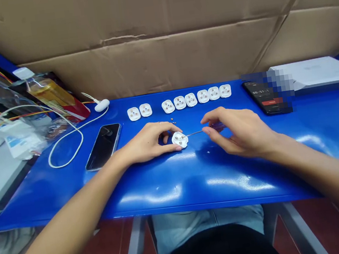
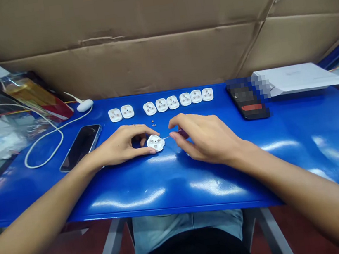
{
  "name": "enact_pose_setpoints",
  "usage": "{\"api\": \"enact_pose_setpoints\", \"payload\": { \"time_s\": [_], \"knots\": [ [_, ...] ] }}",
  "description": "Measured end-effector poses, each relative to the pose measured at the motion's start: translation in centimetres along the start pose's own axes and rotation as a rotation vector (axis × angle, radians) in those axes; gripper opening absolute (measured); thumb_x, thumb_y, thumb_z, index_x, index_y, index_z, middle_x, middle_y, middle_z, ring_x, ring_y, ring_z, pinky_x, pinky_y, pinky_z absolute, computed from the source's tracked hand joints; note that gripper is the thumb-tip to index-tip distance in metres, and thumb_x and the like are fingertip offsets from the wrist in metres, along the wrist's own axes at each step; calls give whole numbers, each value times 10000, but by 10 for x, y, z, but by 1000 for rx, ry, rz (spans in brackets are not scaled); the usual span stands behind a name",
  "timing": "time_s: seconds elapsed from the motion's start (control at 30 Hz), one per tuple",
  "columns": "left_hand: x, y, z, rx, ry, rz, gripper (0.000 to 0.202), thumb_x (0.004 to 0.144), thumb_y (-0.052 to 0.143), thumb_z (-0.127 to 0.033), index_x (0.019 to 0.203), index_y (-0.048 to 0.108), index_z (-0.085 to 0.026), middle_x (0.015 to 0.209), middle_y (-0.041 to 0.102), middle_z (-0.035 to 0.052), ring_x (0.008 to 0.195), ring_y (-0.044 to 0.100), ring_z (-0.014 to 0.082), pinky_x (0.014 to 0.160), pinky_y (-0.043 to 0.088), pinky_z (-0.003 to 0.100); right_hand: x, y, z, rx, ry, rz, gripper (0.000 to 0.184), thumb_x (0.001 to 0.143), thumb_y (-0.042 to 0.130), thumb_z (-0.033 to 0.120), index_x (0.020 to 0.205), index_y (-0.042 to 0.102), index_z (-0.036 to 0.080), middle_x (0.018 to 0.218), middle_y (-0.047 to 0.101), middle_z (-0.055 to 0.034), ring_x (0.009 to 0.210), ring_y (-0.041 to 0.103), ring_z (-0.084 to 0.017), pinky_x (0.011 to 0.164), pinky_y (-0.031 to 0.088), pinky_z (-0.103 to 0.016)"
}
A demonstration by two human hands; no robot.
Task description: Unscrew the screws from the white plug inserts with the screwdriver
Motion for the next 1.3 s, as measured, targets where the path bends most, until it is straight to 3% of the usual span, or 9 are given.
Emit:
{"api": "enact_pose_setpoints", "payload": {
  "time_s": [0.33,0.47,0.63,0.8,1.0,1.1,1.2,1.3],
  "knots": [
    [-1,-1,0,18,28,-3,545,886,832,-537,1322,735,-224,1003,725,36,811,623,159,760,482,276,-1,-8,4,16,-49,-123,72,1015,624,189,1086,634,199,909,771,-20,754,743,-162,681,577,-275],
    [-1,-5,0,-1,54,-112,485,920,804,-500,1317,745,-228,1072,717,63,768,581,146,730,485,282,-1,-7,5,12,-87,-109,75,1044,597,201,1105,640,190,917,759,-38,781,735,-178,685,571,-290],
    [0,-12,-4,-64,130,-281,211,1011,708,-350,1087,824,-191,1007,750,76,794,615,159,733,486,289,0,-5,6,47,-111,-99,98,1051,588,195,1130,645,181,941,759,-55,809,731,-184,706,563,-287],
    [2,-14,8,96,33,-363,219,1008,699,-358,1089,840,-212,1004,769,58,739,592,149,704,464,293,0,-2,2,33,-60,-74,121,1060,575,222,1146,656,194,975,773,-62,837,740,-197,713,560,-298],
    [10,-6,24,172,-22,-328,301,1029,656,-348,1240,810,-199,1106,732,89,1001,683,224,931,508,363,-1,3,-1,32,-26,-46,138,1061,568,237,1168,651,214,1022,791,-63,877,760,-208,741,585,-313],
    [10,-8,23,177,-19,-325,334,1022,656,-340,1298,784,-204,1185,710,100,1033,668,225,943,500,364,-2,4,-4,32,3,-48,146,1052,579,247,1172,658,224,1031,800,-60,876,769,-214,748,600,-321],
    [5,-19,18,193,-19,-366,355,1013,650,-326,1325,766,-204,1205,724,90,873,621,174,823,485,317,-3,5,-6,24,12,-57,141,1045,588,253,1167,654,229,1027,802,-54,851,772,-211,734,603,-317],
    [1,-29,14,174,-47,-358,320,1009,656,-355,1244,798,-191,997,758,54,718,554,141,718,441,288,-3,4,-3,7,-18,-53,147,1044,570,231,1169,646,217,1027,806,-56,857,782,-208,742,605,-310]
  ]
}}
Point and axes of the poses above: each hand's wrist, its own x-axis towards the middle knuckle, its own y-axis out of the palm, z = x × y, the point moved 5 cm from there along x, towards the middle knuckle
